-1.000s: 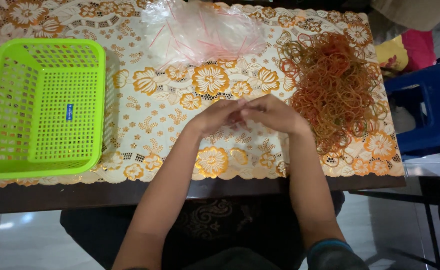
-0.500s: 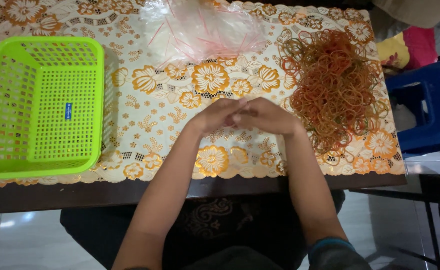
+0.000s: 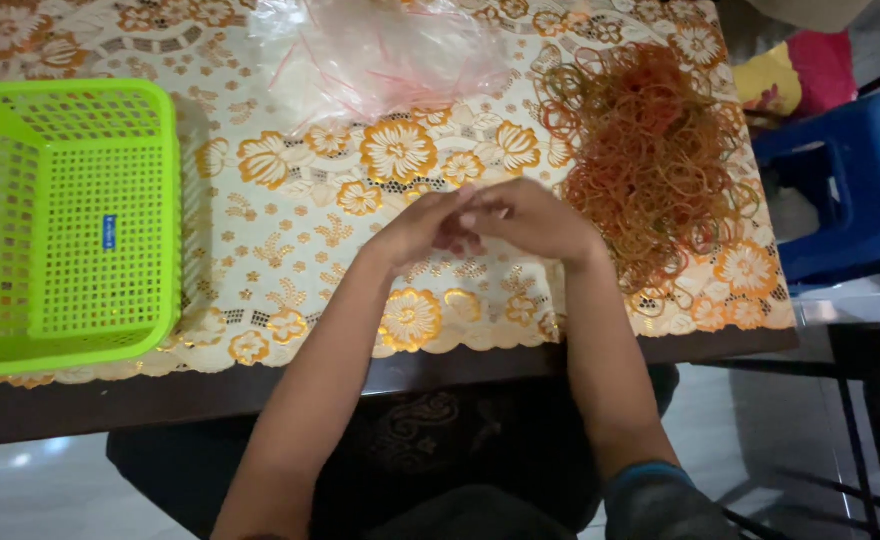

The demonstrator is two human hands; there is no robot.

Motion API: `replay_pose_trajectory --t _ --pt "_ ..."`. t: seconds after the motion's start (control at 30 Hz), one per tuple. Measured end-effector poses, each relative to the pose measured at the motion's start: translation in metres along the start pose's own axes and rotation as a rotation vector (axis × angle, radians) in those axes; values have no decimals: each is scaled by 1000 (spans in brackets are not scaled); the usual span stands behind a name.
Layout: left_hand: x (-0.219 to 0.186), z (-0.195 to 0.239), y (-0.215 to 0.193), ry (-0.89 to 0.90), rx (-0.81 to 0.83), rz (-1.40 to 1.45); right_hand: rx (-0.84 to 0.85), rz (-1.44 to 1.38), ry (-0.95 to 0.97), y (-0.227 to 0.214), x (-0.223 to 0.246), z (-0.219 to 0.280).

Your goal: The person is picking up rubber bands from a pile and placing them into small plastic bags, then placing the filled bags into a green basket.

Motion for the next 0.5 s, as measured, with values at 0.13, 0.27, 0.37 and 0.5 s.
replay_pose_trajectory --t 0.13,0.27,0.37,0.5 --pt "6 -33 28 31 106 190 -270 -10 -83 -47 -13 30" --pt "15 -70 50 -72 91 246 -559 -50 -65 -106 -20 69" --pt "4 -102 76 -63 144 332 -696 51 -34 -159 -53 96" --pt "10 -143 90 -4 288 506 -661 302 125 -188 -66 121"
Point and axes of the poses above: each hand's wrist, its own z-axis away from the middle knuckle, its own y-axis out of the palm, x = y × z, the point moved 7 cm from there along -z, towards the middle knuckle, and after that the axes turned 6 degrees about -y, right-handed, at the moved point
